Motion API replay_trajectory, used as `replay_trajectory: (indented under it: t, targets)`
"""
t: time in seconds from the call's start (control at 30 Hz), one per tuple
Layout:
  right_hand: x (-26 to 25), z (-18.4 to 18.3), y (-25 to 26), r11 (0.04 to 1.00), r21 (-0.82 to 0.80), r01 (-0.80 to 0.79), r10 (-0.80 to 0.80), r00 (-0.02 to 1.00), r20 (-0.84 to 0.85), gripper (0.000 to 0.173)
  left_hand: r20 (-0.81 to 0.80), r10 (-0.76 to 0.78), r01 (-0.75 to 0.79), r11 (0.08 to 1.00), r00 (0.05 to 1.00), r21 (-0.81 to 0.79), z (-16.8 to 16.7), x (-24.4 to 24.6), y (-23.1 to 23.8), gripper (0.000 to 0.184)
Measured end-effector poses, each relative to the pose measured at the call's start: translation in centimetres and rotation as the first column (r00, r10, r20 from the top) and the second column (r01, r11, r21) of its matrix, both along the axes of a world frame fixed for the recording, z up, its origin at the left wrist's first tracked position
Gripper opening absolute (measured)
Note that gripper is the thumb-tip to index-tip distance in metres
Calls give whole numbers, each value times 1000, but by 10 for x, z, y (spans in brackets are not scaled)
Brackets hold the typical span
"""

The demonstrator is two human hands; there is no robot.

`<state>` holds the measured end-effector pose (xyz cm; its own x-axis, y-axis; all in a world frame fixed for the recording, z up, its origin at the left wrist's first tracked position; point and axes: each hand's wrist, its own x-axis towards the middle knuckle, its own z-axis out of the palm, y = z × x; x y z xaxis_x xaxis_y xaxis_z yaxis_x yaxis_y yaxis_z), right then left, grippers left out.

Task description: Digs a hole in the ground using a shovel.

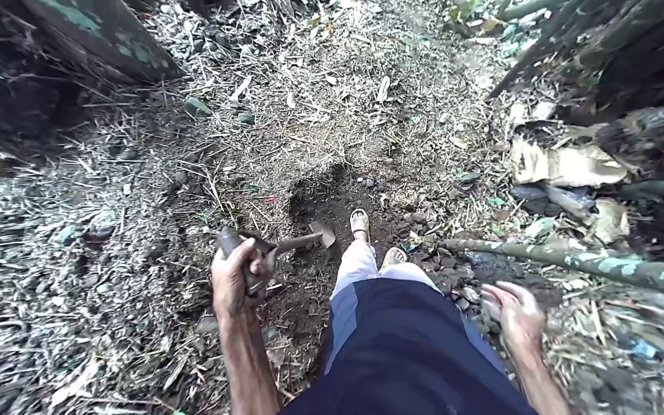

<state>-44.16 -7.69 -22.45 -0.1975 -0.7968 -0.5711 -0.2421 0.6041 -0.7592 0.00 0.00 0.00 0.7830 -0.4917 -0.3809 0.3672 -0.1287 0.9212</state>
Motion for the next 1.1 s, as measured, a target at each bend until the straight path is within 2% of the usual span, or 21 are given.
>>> replay_trajectory:
  t: [0.07,0.13,0.23,0.37,0.5,0.6,0.7,0.83,0.93,1.0,1.1]
  targets:
    - [6,-5,0,990,-10,-138,137,990,-24,33,15,-53,54,996,998,-71,25,0,1,10]
    - [7,-8,-7,980,-22,-200,199,979,-37,30,29,-92,95,983,995,-158,46,0,4,12]
    - [-1,-7,-12,978,-19,-208,207,977,-52,30,87,-92,109,971,992,-214,66,1,12,15]
    - [-17,-3,-13,983,8,-183,183,979,-87,30,181,-33,73,973,983,-220,63,6,11,21]
    - [-25,-5,-10,989,-11,-145,143,985,-98,31,245,20,18,988,969,-150,34,6,-14,16]
    - [-19,-3,-6,994,-14,-105,103,988,-113,30,270,-1,13,999,963,-42,-18,7,-43,4]
    - [-6,-1,1,994,8,-106,106,985,-132,29,273,-30,22,999,962,34,-73,-5,-66,20]
    - [28,13,6,985,-1,-174,171,969,-179,29,211,5,-3,1000,977,-11,-81,-24,-75,18]
    - [82,32,-7,940,-71,-334,321,935,-151,31,200,-75,79,997,977,-16,-81,-19,-69,26]
    - [133,58,-20,865,-182,-467,457,884,-97,31,168,-188,192,981,968,-9,-80,-14,-60,33]
    - [218,104,-37,680,-377,-629,675,738,-15,42,72,-390,394,916,918,-69,-77,-1,-47,46]
